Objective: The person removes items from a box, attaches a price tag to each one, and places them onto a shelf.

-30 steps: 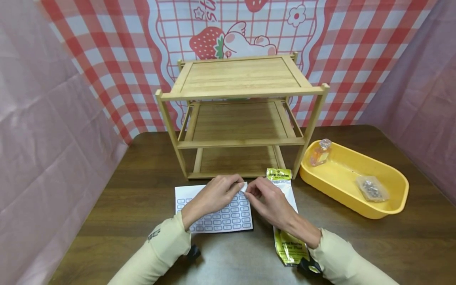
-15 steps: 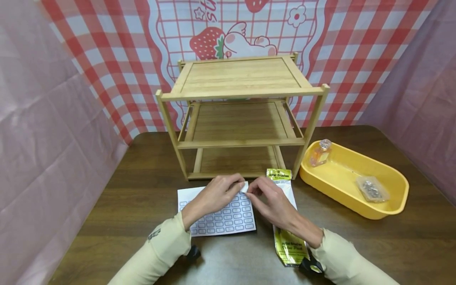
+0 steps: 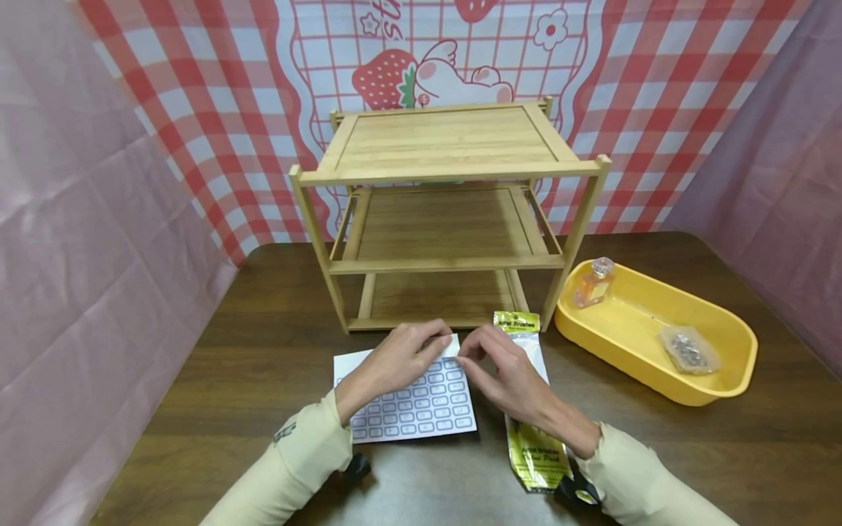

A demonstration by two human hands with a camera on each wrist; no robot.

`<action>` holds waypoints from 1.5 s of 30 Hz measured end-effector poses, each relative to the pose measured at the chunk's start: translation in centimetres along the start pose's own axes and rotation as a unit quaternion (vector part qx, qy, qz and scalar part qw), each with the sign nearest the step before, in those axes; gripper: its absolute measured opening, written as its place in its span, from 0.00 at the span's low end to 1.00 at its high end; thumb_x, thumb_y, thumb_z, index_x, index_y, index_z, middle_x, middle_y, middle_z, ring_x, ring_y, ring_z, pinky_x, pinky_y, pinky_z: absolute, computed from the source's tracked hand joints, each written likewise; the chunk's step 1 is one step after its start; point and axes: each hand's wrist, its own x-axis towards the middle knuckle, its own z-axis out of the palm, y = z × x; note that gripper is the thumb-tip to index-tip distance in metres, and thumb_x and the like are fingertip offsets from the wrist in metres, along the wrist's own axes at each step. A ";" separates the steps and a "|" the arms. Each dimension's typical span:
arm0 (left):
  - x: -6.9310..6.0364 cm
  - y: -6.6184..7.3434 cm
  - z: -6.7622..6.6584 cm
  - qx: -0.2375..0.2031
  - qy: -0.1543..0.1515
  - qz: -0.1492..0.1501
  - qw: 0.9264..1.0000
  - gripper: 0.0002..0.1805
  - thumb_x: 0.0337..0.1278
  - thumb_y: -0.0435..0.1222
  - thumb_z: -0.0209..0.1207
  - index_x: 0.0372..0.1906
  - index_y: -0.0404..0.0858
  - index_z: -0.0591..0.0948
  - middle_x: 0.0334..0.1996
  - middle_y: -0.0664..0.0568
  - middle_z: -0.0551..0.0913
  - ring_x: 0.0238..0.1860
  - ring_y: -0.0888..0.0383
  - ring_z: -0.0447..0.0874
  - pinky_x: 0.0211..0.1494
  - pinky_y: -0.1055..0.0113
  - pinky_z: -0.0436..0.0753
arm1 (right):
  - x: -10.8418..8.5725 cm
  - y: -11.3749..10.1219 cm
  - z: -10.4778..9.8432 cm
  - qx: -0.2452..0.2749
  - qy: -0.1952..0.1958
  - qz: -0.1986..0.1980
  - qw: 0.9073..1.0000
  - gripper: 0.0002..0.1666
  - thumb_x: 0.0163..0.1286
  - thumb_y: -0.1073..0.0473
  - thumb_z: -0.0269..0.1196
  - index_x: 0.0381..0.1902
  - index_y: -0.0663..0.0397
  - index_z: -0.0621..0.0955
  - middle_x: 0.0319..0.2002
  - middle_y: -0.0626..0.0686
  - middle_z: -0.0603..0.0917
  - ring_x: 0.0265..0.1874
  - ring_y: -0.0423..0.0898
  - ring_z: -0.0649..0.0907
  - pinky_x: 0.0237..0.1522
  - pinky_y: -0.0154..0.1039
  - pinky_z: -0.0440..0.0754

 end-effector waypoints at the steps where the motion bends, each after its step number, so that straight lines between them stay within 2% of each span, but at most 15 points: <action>1: 0.0 0.0 0.0 0.000 0.001 0.001 1.000 0.10 0.79 0.36 0.53 0.48 0.38 0.85 0.35 0.54 0.85 0.31 0.61 0.76 0.36 0.65 0.77 | 0.0 0.0 0.0 0.003 0.002 0.004 1.000 0.14 0.62 0.75 0.69 0.40 0.56 0.80 0.38 0.48 0.81 0.37 0.42 0.80 0.39 0.31 0.82; 9: 0.0 0.1 0.1 -0.015 -0.010 -0.006 1.000 0.10 0.80 0.36 0.53 0.49 0.39 0.85 0.36 0.54 0.86 0.30 0.62 0.76 0.34 0.66 0.77 | 0.0 -0.3 0.0 0.017 0.027 0.028 0.999 0.18 0.61 0.78 0.70 0.41 0.54 0.79 0.36 0.47 0.80 0.33 0.42 0.79 0.31 0.36 0.81; 17: 0.0 0.3 0.2 -0.018 -0.012 0.005 1.000 0.10 0.79 0.34 0.54 0.49 0.37 0.85 0.34 0.54 0.85 0.28 0.63 0.74 0.33 0.68 0.76 | -0.1 -0.6 0.1 0.034 0.042 0.071 0.996 0.13 0.65 0.76 0.68 0.39 0.56 0.80 0.32 0.47 0.80 0.28 0.40 0.77 0.26 0.34 0.77; 23: -0.1 0.2 0.1 -0.018 -0.010 0.013 1.000 0.09 0.78 0.32 0.55 0.49 0.36 0.85 0.29 0.57 0.80 0.26 0.64 0.72 0.32 0.68 0.76 | -0.1 -0.6 -0.1 0.053 0.064 0.115 0.990 0.12 0.67 0.76 0.67 0.39 0.55 0.80 0.32 0.46 0.81 0.28 0.40 0.76 0.27 0.32 0.75; 29: -0.1 0.2 0.1 -0.026 -0.018 0.013 0.999 0.10 0.78 0.34 0.55 0.50 0.37 0.85 0.29 0.57 0.80 0.25 0.64 0.71 0.31 0.68 0.76 | -0.1 -0.8 -0.2 0.085 0.058 0.139 0.985 0.10 0.68 0.75 0.66 0.39 0.56 0.80 0.33 0.48 0.80 0.29 0.41 0.77 0.28 0.32 0.74; 33: 0.0 0.1 0.3 -0.030 -0.019 0.014 0.999 0.09 0.77 0.33 0.55 0.49 0.37 0.85 0.31 0.56 0.82 0.25 0.65 0.71 0.30 0.69 0.75 | -0.1 -0.8 -0.2 0.116 0.056 0.160 0.979 0.09 0.69 0.76 0.64 0.39 0.59 0.79 0.34 0.51 0.81 0.31 0.42 0.78 0.31 0.32 0.76; 39: 0.1 0.2 0.3 -0.035 -0.024 0.009 0.999 0.10 0.77 0.33 0.55 0.51 0.35 0.85 0.29 0.56 0.81 0.21 0.67 0.67 0.25 0.70 0.71 | 0.0 -0.7 -0.4 0.165 0.050 0.177 0.969 0.07 0.70 0.78 0.62 0.40 0.63 0.79 0.36 0.52 0.81 0.34 0.43 0.80 0.36 0.33 0.79; 45: 0.1 0.2 0.3 -0.034 -0.024 0.008 0.999 0.09 0.77 0.32 0.55 0.50 0.35 0.85 0.29 0.56 0.81 0.21 0.67 0.66 0.25 0.71 0.70 | 0.1 -0.8 -0.6 0.169 0.035 0.194 0.966 0.06 0.71 0.76 0.62 0.41 0.63 0.78 0.36 0.53 0.82 0.35 0.42 0.81 0.36 0.33 0.79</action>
